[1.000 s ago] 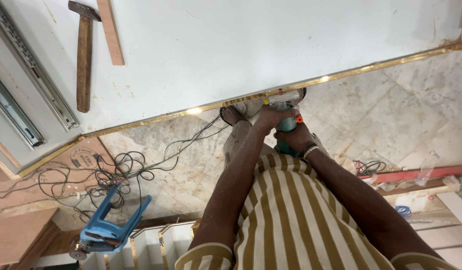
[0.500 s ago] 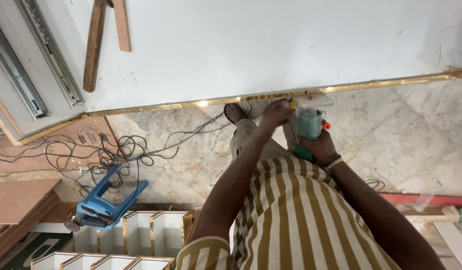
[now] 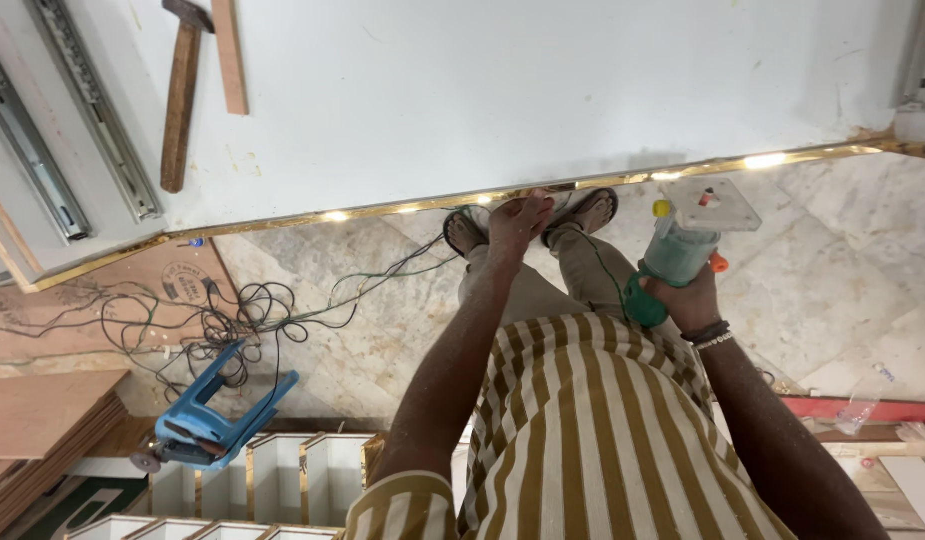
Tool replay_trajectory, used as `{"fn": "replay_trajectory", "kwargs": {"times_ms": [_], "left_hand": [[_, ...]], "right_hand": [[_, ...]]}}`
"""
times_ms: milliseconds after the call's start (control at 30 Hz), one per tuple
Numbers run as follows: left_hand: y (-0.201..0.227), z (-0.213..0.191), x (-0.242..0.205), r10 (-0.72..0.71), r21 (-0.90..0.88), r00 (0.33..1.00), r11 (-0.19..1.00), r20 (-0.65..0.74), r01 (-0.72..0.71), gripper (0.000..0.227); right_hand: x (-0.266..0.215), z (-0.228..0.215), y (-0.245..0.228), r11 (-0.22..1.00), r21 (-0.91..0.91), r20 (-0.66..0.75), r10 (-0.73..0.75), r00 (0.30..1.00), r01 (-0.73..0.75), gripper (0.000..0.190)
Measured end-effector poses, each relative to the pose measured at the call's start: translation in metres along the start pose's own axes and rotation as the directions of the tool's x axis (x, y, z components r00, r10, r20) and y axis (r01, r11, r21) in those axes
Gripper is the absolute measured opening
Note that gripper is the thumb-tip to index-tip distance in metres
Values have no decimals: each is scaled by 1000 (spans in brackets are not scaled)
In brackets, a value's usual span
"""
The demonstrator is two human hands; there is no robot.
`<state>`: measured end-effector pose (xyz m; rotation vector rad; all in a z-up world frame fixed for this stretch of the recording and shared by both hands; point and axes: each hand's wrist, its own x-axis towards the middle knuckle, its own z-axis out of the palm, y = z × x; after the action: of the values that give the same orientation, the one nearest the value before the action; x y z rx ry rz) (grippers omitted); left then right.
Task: The person uses a handheld electric trimmer to smooth the edges of a white wooden cabinet frame. They then switch to a metal scraper to remove excess material and clean the edges. The person also handles a small wooden piece and a power plug during the process.
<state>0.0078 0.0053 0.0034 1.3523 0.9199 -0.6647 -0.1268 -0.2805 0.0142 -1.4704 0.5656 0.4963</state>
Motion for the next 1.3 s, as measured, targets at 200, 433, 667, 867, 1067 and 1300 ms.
{"fn": "replay_trajectory", "kwargs": {"times_ms": [200, 433, 667, 867, 1067, 1300], "left_hand": [[-16, 48, 10, -11, 6, 1000, 1000, -3, 11, 60], [-28, 51, 11, 39, -25, 999, 999, 27, -39, 55], [-23, 47, 8, -9, -50, 997, 999, -78, 5, 54], [-13, -14, 7, 71, -113, 963, 988, -259, -103, 52], [5, -72, 2, 116, -98, 906, 981, -407, -170, 46], [7, -132, 16, 152, -183, 868, 947, -473, -265, 31]], "right_hand": [[-14, -20, -2, 992, 123, -27, -20, 999, 23, 40], [-18, -46, 6, 990, 139, -29, -34, 999, 38, 41], [-16, -60, 13, 983, 182, 8, -40, 999, 38, 39], [-12, -61, 18, 980, 190, 33, -63, 997, 55, 39], [-16, -54, 12, 978, 201, 33, -68, 997, 60, 39], [-24, -40, -1, 979, 177, 9, -101, 995, 98, 39]]}}
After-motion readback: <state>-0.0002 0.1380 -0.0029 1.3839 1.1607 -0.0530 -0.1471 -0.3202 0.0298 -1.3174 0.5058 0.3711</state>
